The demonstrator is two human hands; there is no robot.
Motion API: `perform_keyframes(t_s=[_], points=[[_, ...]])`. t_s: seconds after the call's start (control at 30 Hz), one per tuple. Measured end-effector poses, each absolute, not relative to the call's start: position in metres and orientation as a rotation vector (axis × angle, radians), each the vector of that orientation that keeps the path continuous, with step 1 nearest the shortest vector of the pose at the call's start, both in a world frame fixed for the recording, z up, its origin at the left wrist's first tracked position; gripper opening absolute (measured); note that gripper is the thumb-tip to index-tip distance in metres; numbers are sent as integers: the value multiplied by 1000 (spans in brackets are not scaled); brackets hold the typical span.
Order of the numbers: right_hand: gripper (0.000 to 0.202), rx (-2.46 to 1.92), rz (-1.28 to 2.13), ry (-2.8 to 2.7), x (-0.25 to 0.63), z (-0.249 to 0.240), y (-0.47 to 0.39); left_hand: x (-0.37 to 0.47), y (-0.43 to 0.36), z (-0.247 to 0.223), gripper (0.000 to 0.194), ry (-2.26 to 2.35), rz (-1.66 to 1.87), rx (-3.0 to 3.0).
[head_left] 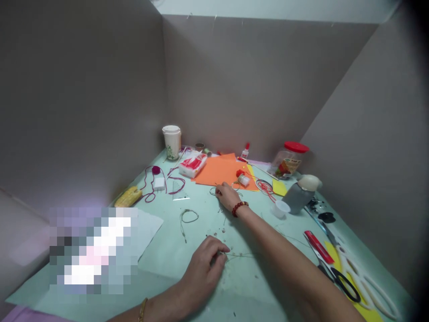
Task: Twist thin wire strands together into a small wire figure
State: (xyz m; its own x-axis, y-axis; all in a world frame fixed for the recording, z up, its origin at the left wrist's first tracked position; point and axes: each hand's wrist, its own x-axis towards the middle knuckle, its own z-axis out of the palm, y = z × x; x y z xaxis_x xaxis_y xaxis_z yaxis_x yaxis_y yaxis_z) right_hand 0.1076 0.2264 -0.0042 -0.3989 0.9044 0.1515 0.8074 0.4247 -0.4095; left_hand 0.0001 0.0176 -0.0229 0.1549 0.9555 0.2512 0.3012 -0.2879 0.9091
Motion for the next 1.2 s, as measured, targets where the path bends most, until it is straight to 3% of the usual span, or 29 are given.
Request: perform_keyframes(t_s=[0.2,0.33,0.4,0.9,1.2], points=[[11,-1375,554,-2306,121,25,200,-6,24,-20,18,1244,1230,1641],[10,-1161,1182,-2105,144,54,146,-18,33,-11,22,1357,1434,1559],[9,-1121,1300,-2077,152,64,119,-23,36,-5,31,1341,1464,1578],[12,-1144,1121,-1975,176,47,75,-12,23,1,17,1180,1167,1726],[14,-1091,1238,-1880,177,47,72,-9,22,-3,16,1173,1121,1733]])
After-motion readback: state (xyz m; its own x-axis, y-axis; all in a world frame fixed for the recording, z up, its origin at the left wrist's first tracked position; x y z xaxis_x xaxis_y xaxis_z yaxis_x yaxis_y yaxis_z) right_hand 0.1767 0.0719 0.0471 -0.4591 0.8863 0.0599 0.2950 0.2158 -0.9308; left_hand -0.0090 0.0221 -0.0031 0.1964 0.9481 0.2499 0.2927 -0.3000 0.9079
